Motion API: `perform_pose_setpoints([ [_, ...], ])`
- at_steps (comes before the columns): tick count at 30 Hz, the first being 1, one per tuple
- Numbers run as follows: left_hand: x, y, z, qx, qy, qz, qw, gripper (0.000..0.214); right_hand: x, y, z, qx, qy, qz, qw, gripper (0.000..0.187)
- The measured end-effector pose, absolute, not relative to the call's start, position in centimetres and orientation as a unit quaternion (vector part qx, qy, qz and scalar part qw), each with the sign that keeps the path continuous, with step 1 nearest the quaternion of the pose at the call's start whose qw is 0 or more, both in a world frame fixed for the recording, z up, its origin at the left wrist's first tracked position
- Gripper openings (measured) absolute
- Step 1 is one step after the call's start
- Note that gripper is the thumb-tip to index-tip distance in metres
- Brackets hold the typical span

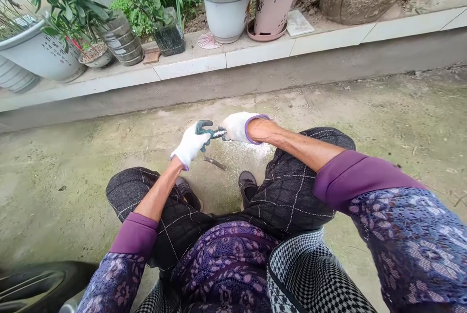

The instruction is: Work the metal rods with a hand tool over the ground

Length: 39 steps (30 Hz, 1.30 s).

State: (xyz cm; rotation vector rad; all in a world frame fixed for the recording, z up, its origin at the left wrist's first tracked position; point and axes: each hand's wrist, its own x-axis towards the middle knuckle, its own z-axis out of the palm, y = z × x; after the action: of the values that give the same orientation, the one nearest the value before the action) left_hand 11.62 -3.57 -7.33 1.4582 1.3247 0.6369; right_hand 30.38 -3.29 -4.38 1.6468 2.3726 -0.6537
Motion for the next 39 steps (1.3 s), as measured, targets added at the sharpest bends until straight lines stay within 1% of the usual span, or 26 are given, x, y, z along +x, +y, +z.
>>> perform_pose_setpoints([
  [1,11.5,-3.5,-7.4,0.605,0.547,0.281,0.506,0.036,30.4,-3.3,-4.1,0.554,0.805,-0.191,0.092,0.030],
  [4,11.1,-3.2,-7.5,0.596,0.546,0.301,0.507,0.022,30.3,-3.3,-3.5,0.552,0.815,-0.147,0.091,0.035],
  [6,11.1,-2.9,-7.3,0.593,0.559,0.302,0.495,0.020,30.1,-3.3,-3.5,0.551,0.820,-0.129,0.091,0.036],
  [9,11.1,-2.7,-7.1,0.611,0.586,0.310,0.433,0.025,30.0,-3.1,-3.5,0.555,0.821,-0.109,0.079,0.037],
  [11,11.1,-2.5,-6.9,0.630,0.601,0.311,0.381,0.023,30.1,-2.8,-3.4,0.561,0.819,-0.095,0.074,0.037],
  [12,11.1,-2.5,-6.7,0.632,0.605,0.311,0.371,0.020,30.3,-2.6,-3.3,0.567,0.816,-0.086,0.072,0.037],
  [14,11.2,-2.7,-6.3,0.615,0.597,0.313,0.409,0.015,30.5,-2.4,-2.8,0.582,0.807,-0.072,0.063,0.038],
  [18,11.8,-3.7,-5.3,0.554,0.526,0.344,0.546,0.015,30.5,-2.2,-1.9,0.605,0.791,-0.080,0.041,0.040],
  [21,12.0,-4.2,-4.8,0.543,0.479,0.390,0.570,0.017,30.4,-2.1,-1.5,0.602,0.795,-0.079,0.013,0.040],
  [24,11.6,-4.2,-4.8,0.540,0.462,0.394,0.583,0.020,30.6,-1.8,-1.2,0.604,0.793,-0.075,-0.021,0.041],
  [26,11.1,-4.0,-5.2,0.534,0.463,0.385,0.594,0.022,30.8,-1.6,-1.0,0.613,0.780,-0.115,-0.049,0.042],
  [31,10.1,-3.4,-6.5,0.533,0.472,0.366,0.599,0.025,31.1,-2.0,-0.2,0.609,0.739,-0.257,-0.128,0.037],
  [34,9.8,-3.1,-7.3,0.546,0.462,0.353,0.604,0.024,30.9,-2.6,0.2,0.598,0.701,-0.360,-0.147,0.036],
  [37,9.6,-2.7,-7.6,0.545,0.452,0.345,0.616,0.020,31.1,-3.0,0.4,0.545,0.667,-0.482,-0.160,0.040],
  [39,9.3,-2.5,-7.5,0.546,0.460,0.349,0.607,0.016,31.4,-3.1,0.3,0.496,0.665,-0.540,-0.143,0.042],
])
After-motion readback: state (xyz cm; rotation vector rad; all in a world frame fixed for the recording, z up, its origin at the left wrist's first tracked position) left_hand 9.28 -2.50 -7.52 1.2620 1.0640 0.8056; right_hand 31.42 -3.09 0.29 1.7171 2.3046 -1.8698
